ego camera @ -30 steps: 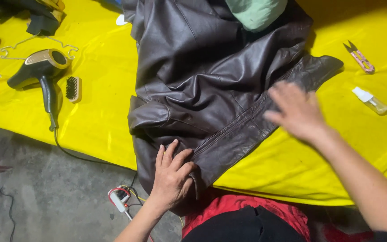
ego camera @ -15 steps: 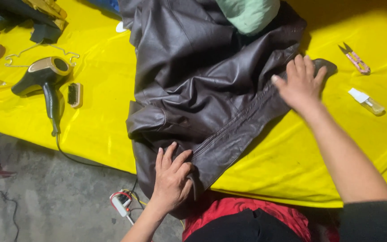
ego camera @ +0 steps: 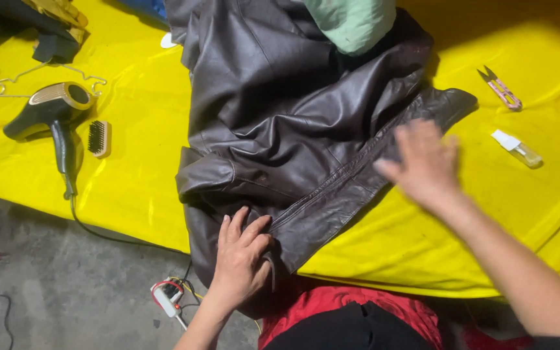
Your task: Adjusting and flattening the inner seams of a leather jacket using a seam ripper, spray, and a hair dryer.
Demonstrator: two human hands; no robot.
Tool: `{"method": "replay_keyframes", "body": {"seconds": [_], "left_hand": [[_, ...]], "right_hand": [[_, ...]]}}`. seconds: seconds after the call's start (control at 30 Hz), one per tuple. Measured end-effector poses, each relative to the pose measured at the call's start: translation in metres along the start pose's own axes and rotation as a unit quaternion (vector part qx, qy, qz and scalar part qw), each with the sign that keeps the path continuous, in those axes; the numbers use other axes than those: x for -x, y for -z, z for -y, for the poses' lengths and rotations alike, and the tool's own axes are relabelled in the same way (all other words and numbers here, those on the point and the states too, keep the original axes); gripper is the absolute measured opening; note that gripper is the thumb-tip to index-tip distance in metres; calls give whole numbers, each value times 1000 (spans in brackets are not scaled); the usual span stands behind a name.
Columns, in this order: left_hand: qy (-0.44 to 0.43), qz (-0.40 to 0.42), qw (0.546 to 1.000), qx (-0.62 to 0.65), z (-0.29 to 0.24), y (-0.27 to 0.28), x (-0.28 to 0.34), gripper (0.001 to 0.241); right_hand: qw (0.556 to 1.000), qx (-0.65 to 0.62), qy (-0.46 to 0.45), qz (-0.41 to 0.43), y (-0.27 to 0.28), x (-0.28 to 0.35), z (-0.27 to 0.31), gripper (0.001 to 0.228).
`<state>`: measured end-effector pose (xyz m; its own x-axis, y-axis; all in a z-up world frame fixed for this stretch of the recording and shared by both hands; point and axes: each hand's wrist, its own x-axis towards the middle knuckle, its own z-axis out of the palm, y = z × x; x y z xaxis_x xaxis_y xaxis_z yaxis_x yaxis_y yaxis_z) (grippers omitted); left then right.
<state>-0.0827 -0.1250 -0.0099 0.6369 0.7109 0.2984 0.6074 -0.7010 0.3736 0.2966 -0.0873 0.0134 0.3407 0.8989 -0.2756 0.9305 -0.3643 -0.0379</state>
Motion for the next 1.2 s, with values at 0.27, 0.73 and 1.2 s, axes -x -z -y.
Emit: {"method": "replay_keyframes", "body": {"seconds": [0.27, 0.73, 1.2], "left_hand": [[14, 57, 998, 17, 0, 8, 2, 35], [37, 21, 998, 50, -1, -1, 6, 48], [54, 16, 997, 51, -2, -5, 5, 43]], "right_hand": [[965, 19, 254, -56, -19, 1, 6, 57], [917, -39, 371, 142, -9, 54, 64, 68], [989, -21, 110, -96, -30, -69, -23, 83]]}}
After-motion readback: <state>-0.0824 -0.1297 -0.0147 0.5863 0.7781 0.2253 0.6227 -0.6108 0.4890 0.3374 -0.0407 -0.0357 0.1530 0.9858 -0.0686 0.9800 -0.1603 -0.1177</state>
